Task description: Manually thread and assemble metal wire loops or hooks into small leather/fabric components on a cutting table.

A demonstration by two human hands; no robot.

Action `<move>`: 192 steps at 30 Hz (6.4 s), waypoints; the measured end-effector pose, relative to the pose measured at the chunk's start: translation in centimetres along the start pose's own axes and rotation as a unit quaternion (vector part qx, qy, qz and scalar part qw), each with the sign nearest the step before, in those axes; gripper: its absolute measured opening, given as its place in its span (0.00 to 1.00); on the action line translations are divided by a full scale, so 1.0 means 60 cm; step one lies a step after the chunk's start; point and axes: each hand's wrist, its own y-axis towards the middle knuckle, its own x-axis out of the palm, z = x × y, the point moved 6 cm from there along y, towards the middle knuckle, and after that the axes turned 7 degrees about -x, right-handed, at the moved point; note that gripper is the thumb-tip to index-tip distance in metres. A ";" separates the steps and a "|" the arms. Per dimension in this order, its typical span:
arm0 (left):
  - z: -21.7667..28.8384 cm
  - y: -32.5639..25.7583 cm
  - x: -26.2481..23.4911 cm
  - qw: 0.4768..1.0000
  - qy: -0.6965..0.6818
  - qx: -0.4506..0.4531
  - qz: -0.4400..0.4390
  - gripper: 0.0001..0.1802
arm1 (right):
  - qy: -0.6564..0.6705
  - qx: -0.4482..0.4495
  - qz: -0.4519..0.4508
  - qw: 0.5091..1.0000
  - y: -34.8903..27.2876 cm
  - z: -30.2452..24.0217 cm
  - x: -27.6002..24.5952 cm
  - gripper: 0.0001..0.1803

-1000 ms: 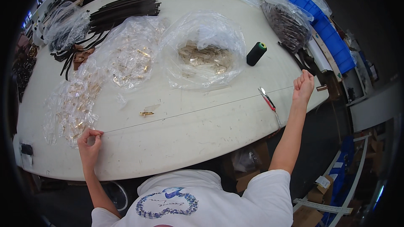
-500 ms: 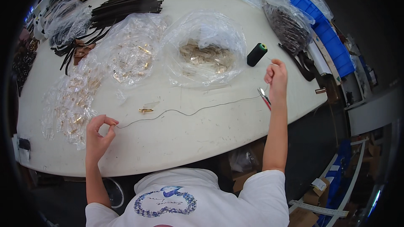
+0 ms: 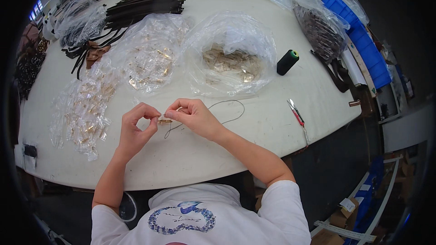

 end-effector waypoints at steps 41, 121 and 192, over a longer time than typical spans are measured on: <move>-0.043 -0.008 0.017 0.991 0.027 -0.127 -0.039 0.03 | -0.344 -0.154 0.119 0.919 -0.013 -0.005 -0.003 0.07; -0.101 -0.036 0.011 0.956 -0.158 -0.200 -0.144 0.07 | -0.385 0.002 -0.024 0.923 0.029 0.021 0.001 0.07; -0.084 -0.052 0.044 0.888 -0.359 -0.280 -0.069 0.10 | -0.166 -0.074 0.090 0.979 -0.002 0.010 -0.012 0.08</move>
